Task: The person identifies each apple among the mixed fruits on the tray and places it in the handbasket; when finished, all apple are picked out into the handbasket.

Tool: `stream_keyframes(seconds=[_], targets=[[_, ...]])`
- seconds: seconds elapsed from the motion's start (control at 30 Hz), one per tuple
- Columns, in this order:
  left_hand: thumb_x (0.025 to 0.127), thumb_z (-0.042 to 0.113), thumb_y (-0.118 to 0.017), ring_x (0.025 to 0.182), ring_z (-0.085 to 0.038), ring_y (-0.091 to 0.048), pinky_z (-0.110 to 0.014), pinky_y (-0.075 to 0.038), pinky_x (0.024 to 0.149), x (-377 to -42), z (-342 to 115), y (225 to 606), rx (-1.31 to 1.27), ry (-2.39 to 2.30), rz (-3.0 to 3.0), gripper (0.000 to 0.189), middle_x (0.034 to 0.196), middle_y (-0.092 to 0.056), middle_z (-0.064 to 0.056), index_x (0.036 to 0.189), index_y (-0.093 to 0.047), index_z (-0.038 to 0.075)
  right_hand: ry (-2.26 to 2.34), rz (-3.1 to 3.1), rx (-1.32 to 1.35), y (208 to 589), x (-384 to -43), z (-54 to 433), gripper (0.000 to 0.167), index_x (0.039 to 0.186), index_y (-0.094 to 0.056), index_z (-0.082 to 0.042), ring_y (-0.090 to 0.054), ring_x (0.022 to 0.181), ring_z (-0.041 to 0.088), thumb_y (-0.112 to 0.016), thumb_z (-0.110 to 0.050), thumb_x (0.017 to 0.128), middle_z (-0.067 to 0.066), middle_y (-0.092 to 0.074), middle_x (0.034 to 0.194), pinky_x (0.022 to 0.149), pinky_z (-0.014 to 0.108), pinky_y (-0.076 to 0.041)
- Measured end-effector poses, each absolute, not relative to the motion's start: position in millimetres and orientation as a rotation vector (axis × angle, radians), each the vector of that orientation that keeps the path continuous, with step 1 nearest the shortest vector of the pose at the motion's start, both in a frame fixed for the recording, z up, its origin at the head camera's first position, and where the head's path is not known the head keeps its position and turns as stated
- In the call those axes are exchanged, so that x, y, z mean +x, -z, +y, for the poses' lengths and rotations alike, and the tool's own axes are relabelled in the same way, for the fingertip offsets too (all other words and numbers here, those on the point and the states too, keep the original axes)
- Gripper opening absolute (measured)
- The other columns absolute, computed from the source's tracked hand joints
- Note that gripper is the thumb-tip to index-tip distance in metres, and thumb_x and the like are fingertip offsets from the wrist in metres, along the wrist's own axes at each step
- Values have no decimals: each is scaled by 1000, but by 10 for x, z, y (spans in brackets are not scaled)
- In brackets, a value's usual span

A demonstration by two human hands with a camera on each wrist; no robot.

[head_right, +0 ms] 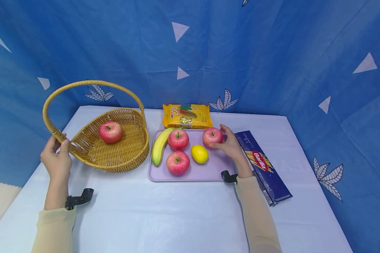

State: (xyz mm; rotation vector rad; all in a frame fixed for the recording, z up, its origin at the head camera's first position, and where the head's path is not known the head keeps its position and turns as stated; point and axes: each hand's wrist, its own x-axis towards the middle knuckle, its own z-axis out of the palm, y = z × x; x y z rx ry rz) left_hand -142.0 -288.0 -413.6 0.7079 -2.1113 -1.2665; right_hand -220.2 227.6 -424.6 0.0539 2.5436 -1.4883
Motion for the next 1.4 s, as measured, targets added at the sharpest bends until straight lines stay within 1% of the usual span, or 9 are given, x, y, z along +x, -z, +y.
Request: stream_keyframes(seconds=[0.2, 0.43, 0.67, 0.87, 1.1, 1.23, 1.4], targets=[[103, 25, -48, 129, -13, -52, -29, -47, 107, -1418, -2877, 4135, 706, 1265, -2114, 38, 140, -57, -4, 141, -53, 25, 1472, 2530, 48, 4275, -2209, 2275, 92, 156, -22, -14, -29, 143, 40, -78, -19, 83, 16, -24, 160, 117, 57, -31], [103, 25, -48, 128, -13, -52, -28, -48, 106, -1413, -2867, 4129, 694, 1263, -2104, 38, 140, -57, -4, 141, -53, 25, 1461, 2530, 38, 4301, -2230, 2283, 85, 154, -23, -11, -32, 140, 41, -73, -14, 86, 19, -28, 157, 116, 58, -31], [104, 24, -47, 129, -14, -52, -29, -47, 107, -1407, -2864, 4132, 684, 1259, -2103, 38, 140, -57, -6, 142, -52, 25, 1438, 2553, 65, 4305, -2233, 2286, 83, 153, -26, -12, -35, 136, 40, -74, -16, 86, 18, -31, 155, 116, 56, -34], [103, 25, -48, 129, -13, -51, -28, -47, 107, -1414, -2871, 4133, 698, 1269, -2106, 39, 140, -57, -4, 142, -51, 24, 1448, 2570, 100, 4309, -2231, 2277, 81, 151, -28, -11, -38, 133, 39, -75, -18, 85, 17, -33, 153, 114, 55, -37], [103, 25, -48, 128, -12, -53, -28, -48, 106, -1417, -2868, 4133, 697, 1266, -2106, 38, 140, -57, -3, 141, -52, 26, 1449, 2600, 133, 4309, -2214, 2283, 82, 150, -31, -12, -39, 131, 38, -77, -24, 84, 16, -35, 153, 112, 56, -39], [103, 25, -48, 128, -13, -52, -29, -47, 107, -1418, -2866, 4136, 689, 1261, -2108, 38, 139, -57, -5, 141, -52, 26, 1492, 2618, 127, 4266, -2198, 2290, 80, 149, -33, -14, -41, 129, 38, -77, -26, 84, 14, -36, 153, 111, 55, -39], [104, 25, -47, 129, -13, -52, -29, -47, 108, -1417, -2868, 4142, 691, 1260, -2107, 38, 139, -57, -5, 141, -52, 26, 1603, 2603, 148, 4110, -2138, 2246, 79, 148, -35, -16, -41, 129, 36, -78, -25, 82, 11, -38, 152, 109, 52, -43]])
